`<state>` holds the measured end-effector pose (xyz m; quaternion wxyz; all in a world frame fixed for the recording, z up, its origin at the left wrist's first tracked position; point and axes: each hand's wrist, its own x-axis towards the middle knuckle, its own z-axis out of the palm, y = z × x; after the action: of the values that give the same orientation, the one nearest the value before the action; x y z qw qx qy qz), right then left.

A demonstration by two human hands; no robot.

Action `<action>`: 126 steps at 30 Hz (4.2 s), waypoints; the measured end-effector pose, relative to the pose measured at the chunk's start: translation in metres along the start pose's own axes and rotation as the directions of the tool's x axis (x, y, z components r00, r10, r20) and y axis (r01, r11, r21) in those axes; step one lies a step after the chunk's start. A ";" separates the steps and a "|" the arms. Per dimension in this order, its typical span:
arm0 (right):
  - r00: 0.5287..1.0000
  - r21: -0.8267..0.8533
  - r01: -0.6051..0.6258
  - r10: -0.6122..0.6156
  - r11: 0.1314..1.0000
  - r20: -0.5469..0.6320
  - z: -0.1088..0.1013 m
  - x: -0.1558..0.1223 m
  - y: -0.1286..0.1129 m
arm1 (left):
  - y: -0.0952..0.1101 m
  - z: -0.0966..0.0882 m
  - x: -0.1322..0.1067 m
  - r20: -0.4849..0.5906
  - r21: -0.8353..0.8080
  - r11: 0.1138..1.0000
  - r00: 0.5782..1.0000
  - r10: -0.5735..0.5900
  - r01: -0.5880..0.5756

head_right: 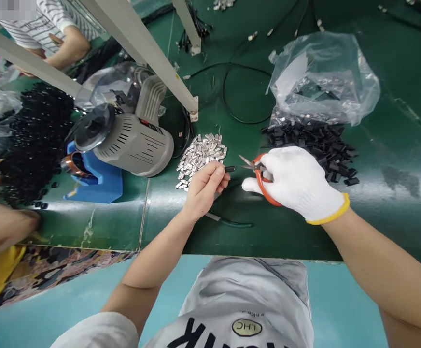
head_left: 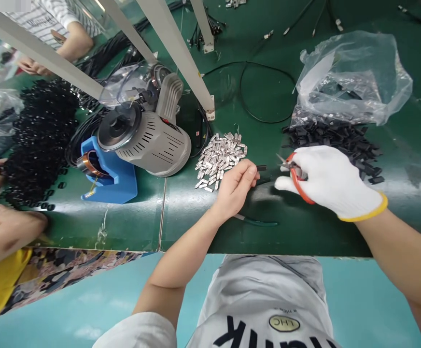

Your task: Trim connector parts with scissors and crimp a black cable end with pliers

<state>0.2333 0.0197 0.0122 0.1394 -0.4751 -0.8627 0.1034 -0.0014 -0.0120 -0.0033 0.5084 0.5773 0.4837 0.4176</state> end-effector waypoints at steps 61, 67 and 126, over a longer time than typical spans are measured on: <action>0.980 -0.171 0.140 -0.112 0.975 0.165 0.006 -0.008 -0.011 | -0.015 0.004 0.002 0.191 -0.139 0.990 0.980 0.058 -0.031; 0.989 -0.217 0.117 -0.094 0.969 0.111 0.014 -0.013 -0.010 | -0.014 0.004 0.002 0.153 -0.160 0.986 0.985 0.076 -0.051; 0.969 -0.302 0.237 -0.203 0.924 0.138 0.006 -0.016 -0.014 | -0.024 0.010 -0.007 0.255 -0.185 0.982 0.967 0.005 0.044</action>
<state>0.2280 -0.0011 0.0085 0.0270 -0.3852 -0.9220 -0.0276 0.0039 -0.0207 -0.0283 0.6230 0.5703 0.3781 0.3790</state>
